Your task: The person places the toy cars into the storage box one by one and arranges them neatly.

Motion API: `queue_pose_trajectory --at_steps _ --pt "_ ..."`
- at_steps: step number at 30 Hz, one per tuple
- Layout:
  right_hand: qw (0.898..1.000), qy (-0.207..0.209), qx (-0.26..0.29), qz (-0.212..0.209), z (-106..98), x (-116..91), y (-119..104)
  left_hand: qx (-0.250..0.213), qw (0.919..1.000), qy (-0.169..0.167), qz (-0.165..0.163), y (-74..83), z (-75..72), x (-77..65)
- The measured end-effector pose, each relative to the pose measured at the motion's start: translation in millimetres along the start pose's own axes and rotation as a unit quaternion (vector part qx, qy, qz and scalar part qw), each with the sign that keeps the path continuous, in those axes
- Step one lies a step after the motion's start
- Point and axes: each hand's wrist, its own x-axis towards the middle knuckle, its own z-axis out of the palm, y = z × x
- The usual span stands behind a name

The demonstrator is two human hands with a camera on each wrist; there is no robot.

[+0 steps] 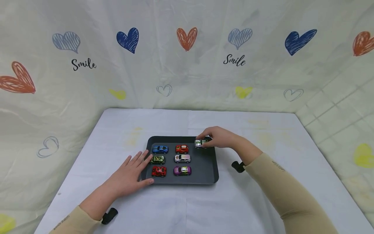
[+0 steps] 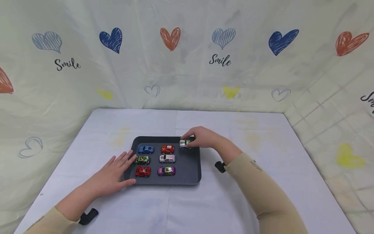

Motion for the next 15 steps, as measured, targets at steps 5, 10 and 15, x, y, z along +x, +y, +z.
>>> queue_pose_trajectory --at_steps 5,10,15 --pt "0.998 -0.009 -0.067 -0.007 12 9 -2 0.001 1.0 0.003 -0.001 -1.1 0.6 -0.5" --pt "0.991 -0.02 -0.128 -0.012 19 12 -7 -0.001 1.0 -0.001 -0.003 -0.8 0.9 -0.7" --pt "0.983 -0.022 -0.183 -0.009 24 13 -6 0.001 1.0 -0.001 -0.002 0.3 0.7 0.2"
